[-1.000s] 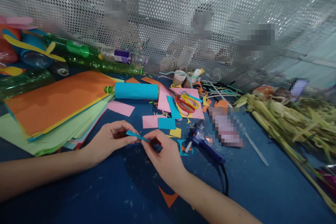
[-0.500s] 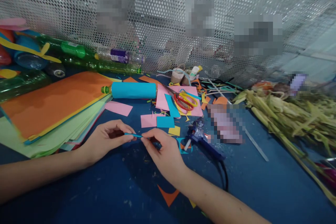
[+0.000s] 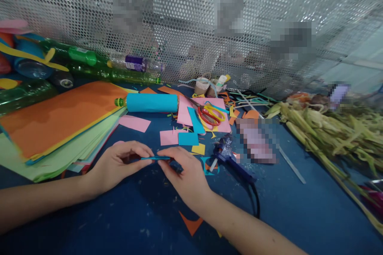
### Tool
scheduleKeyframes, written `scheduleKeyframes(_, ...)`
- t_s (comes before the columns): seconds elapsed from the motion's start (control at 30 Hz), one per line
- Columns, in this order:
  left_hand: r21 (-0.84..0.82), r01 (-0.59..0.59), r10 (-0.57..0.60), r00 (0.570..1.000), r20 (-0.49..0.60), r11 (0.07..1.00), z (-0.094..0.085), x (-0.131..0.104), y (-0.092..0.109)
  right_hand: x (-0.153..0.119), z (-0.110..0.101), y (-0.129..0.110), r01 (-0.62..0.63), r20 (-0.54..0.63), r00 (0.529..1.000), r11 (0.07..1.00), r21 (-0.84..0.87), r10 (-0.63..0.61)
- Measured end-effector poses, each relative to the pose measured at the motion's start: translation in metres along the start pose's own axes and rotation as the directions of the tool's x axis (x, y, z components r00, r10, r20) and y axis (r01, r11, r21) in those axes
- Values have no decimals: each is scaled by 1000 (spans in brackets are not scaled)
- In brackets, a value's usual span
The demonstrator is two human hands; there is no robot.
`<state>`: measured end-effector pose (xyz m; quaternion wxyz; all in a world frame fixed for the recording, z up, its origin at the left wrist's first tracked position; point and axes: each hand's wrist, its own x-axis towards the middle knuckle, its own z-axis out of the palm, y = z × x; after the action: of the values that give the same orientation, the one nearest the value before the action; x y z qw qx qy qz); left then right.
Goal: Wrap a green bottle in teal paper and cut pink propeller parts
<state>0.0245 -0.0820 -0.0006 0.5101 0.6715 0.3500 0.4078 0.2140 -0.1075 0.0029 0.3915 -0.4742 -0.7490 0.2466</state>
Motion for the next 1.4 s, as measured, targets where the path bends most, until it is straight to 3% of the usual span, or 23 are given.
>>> scheduleKeyframes(0.2, 145, -180, 178, 984, 30, 973, 2, -4, 4, -2, 1, -1, 150, -27, 988, 989, 8, -150)
scheduleKeyframes(0.3, 213, -189, 178, 982, 69, 959, 1, -5, 7, -3, 0, 0, 201, -19, 980, 979, 17, -200)
scheduleKeyframes(0.47, 242, -150, 142, 989, 50, 959, 1, -4, 8, -4, 0, 1, 202, -8, 979, 979, -20, -203)
scheduleKeyframes(0.87, 278, -358, 332, 933, 138, 891, 0, -2, 2, -3, 1, 0, 248, 23, 969, 968, -48, -247)
scheduleKeyframes(1.17, 315, -201, 201, 979, 33, 928, 0, -4, 6, 1, -9, 0, 290, -1, 954, 927, -238, -298)
scheduleKeyframes(1.4, 212, -86, 99, 994, -53, 973, 1, -1, 2, 6, -20, 3, 294, 75, 955, 887, -356, -286)
